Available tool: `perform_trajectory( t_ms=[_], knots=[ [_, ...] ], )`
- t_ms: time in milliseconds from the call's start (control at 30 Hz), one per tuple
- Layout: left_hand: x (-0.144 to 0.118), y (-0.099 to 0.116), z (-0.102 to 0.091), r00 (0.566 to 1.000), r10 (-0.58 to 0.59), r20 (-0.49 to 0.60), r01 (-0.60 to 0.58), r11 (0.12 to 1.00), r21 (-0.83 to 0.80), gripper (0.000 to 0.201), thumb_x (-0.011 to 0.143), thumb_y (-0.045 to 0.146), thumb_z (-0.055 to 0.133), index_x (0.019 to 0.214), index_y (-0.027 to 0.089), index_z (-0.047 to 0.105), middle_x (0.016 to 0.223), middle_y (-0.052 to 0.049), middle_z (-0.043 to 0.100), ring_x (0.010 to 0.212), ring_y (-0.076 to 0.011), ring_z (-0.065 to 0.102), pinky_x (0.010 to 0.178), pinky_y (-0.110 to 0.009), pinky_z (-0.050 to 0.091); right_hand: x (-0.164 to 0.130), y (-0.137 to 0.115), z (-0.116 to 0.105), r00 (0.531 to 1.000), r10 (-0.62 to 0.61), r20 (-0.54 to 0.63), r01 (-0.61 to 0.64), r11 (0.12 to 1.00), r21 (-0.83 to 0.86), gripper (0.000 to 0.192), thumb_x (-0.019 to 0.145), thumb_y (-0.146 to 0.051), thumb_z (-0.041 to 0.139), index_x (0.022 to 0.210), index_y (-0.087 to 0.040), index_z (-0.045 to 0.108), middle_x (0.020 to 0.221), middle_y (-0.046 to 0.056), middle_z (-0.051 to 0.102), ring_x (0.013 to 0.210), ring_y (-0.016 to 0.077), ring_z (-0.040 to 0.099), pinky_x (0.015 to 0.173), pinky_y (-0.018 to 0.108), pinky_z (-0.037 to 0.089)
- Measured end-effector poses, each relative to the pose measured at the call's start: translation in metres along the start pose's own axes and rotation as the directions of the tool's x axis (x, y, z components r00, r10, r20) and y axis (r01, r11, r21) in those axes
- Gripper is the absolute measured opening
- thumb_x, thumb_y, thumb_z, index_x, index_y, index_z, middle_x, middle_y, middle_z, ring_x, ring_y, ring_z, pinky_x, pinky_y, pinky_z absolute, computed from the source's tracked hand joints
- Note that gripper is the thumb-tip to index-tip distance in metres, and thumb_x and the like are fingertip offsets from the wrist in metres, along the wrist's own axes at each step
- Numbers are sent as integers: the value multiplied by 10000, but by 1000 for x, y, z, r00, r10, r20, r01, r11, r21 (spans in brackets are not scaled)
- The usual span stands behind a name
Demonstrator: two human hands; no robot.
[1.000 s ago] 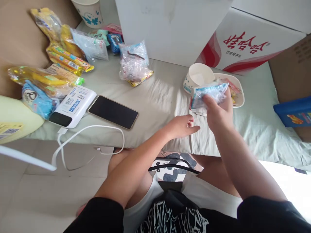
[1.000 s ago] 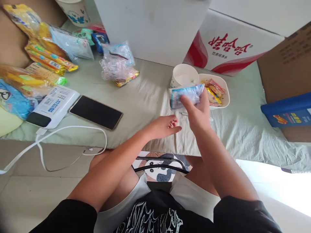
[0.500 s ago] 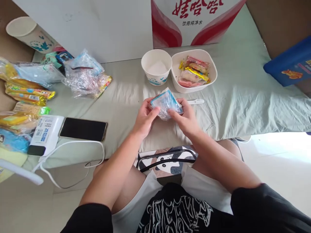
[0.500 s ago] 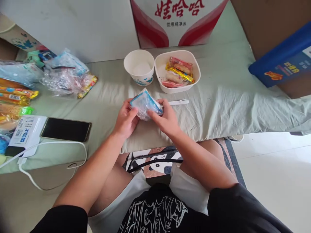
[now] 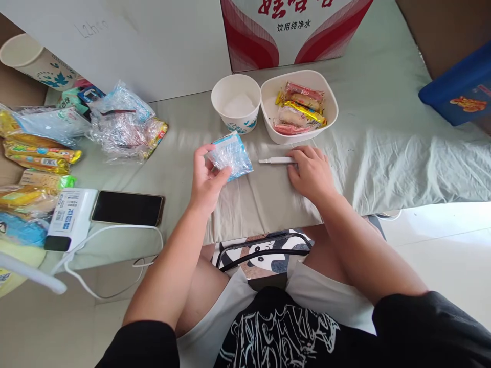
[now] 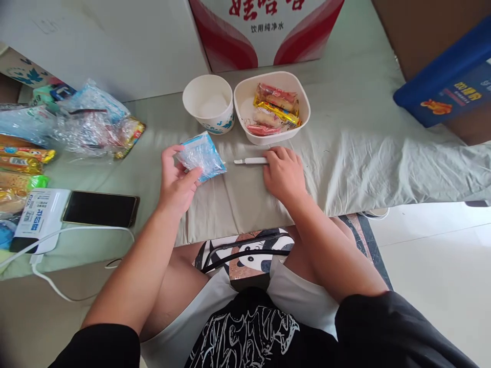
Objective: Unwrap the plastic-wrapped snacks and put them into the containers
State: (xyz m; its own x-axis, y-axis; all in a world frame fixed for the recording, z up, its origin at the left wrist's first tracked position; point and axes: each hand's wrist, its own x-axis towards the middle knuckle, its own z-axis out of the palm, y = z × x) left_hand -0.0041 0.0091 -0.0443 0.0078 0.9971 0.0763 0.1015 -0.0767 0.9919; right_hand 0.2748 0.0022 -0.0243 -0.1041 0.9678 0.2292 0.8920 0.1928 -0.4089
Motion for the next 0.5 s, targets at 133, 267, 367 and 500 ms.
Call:
perform_trajectory(
  t_ms=[133,267,367,500],
  knots=[
    [-2,1,0,999,18,-35,-17,1000,23,797,730,772,809,1315,358,461,1153,-59,635,923,-188,696,772,-323,611,1,-9,-2,998,66,-7,-65,994,86,220,932,-328,559,1031,-211,715,1001,143,752,948,328,656,852,467,494],
    [-2,1,4,995,85,-48,-81,994,75,740,772,764,778,1275,318,469,1265,-91,621,958,-182,684,797,-315,606,-5,-40,-9,977,54,206,-153,850,504,300,982,-454,534,1048,-203,682,743,40,702,606,184,609,640,327,473],
    [-5,3,10,990,137,-24,-134,987,92,721,779,785,753,1237,296,487,1376,-109,584,962,-174,686,791,-304,598,-11,-62,-9,946,-13,324,-227,688,690,335,982,-518,553,1016,-205,668,757,22,732,548,135,613,581,277,471],
    [-9,4,18,988,154,1,-154,984,92,709,791,809,720,1218,291,495,1339,-99,590,919,-161,693,771,-295,593,-13,-74,-1,926,-14,377,-282,636,718,294,960,-483,573,970,-205,670,785,22,758,563,133,647,581,267,484]
  ],
)
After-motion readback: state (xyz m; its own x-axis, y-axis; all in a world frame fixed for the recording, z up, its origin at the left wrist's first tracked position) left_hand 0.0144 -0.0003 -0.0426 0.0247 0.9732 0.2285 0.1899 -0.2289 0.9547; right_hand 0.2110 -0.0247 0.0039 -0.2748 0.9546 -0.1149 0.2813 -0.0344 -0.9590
